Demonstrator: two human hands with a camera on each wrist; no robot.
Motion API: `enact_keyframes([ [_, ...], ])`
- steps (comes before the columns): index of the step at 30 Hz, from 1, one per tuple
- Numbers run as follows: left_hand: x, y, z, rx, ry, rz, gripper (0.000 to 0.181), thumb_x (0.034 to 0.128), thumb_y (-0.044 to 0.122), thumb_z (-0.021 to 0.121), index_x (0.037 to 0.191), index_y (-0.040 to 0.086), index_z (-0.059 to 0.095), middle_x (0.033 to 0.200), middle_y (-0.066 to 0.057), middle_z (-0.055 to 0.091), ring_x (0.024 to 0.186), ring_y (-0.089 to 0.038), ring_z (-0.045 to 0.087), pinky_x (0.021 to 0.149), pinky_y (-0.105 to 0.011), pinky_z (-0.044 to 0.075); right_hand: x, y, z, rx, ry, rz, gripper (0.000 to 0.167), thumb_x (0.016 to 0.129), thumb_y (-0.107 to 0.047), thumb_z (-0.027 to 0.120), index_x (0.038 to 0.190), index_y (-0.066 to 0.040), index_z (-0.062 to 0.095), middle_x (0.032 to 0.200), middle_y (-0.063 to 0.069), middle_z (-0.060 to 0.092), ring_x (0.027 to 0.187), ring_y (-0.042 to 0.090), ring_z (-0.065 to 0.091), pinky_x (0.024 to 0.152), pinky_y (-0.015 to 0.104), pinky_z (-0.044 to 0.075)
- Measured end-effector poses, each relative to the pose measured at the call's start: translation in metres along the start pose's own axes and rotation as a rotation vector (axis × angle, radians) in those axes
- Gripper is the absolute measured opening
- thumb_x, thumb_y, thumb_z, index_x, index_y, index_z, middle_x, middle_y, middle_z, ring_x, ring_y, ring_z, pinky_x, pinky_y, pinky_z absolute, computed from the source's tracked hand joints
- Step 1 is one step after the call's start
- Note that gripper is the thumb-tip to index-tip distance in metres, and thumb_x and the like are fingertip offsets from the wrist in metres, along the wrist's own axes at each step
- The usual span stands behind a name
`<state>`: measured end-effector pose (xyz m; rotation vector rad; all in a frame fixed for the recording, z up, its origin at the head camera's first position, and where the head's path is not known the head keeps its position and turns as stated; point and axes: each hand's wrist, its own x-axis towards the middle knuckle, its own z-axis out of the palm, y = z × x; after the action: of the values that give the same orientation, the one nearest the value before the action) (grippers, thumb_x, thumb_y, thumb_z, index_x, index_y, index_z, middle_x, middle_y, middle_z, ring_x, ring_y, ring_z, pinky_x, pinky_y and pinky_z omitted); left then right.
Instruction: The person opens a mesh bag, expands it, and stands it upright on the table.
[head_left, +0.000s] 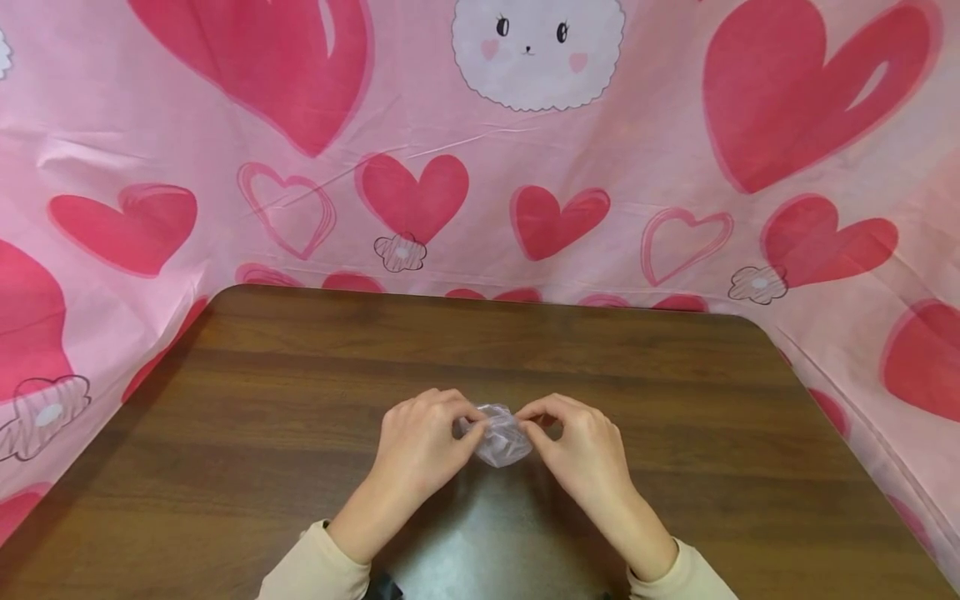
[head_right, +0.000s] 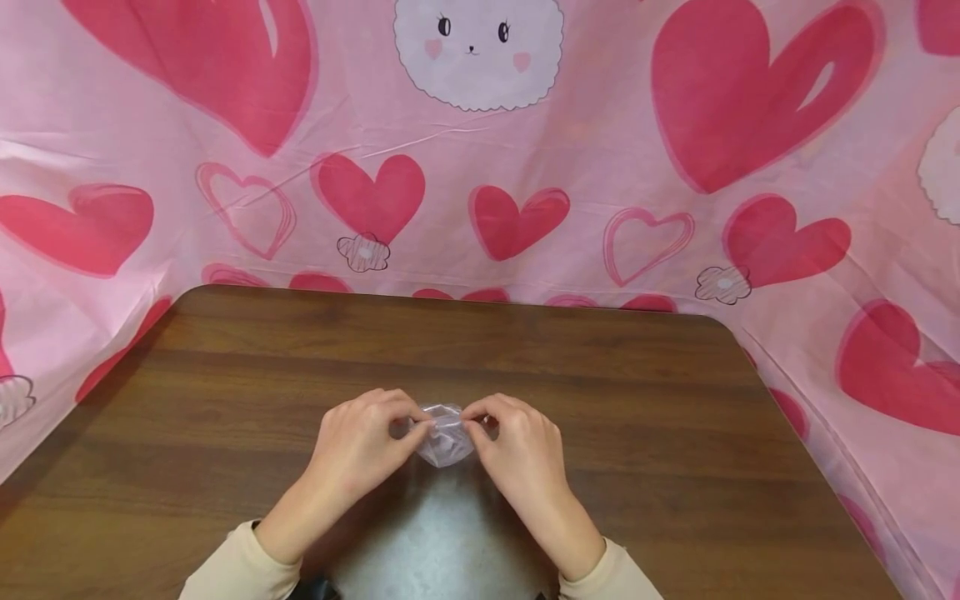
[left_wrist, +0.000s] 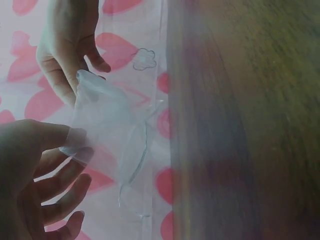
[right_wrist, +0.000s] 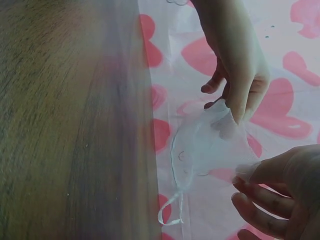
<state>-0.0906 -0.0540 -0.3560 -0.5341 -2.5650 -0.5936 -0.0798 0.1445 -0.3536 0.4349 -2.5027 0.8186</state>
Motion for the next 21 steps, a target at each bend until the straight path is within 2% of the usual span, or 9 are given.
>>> enact_keyframes([
  [8,0.0001,-0.0011,0.0009,-0.017,0.032,-0.05,0.011,0.0754,0.029,0.084,0.072,0.028,0.074,0.068,0.016,0.063,0.056,-0.003,0.052,0.05,-0.024,0.038,0.0002,-0.0007,0.0004,0.027,0.004,-0.012,0.015,0.078,-0.012,0.085,0.086,-0.021,0.077,0.076,-0.015,0.066,0.066,0.007,0.06,0.056,0.027,0.044],
  [16,0.0016,-0.0029,0.0004,-0.019,0.142,-0.07,0.01,0.0755,0.021,0.081,0.073,0.027,0.073,0.063,0.014,0.06,0.053,-0.004,0.051,0.049,-0.026,0.039,0.0011,-0.0035,-0.0011,0.064,-0.007,0.005,0.012,0.083,-0.019,0.082,0.093,-0.019,0.078,0.079,-0.014,0.068,0.068,0.005,0.06,0.057,0.026,0.044],
  [21,0.0013,-0.0031,-0.0007,-0.036,0.169,-0.094,0.012,0.0749,0.015,0.078,0.078,0.025,0.073,0.061,0.013,0.056,0.052,-0.005,0.049,0.048,-0.025,0.037,0.0008,-0.0073,-0.0021,0.123,-0.045,0.043,0.016,0.083,-0.025,0.082,0.098,-0.02,0.077,0.076,-0.018,0.064,0.068,0.001,0.058,0.06,0.026,0.046],
])
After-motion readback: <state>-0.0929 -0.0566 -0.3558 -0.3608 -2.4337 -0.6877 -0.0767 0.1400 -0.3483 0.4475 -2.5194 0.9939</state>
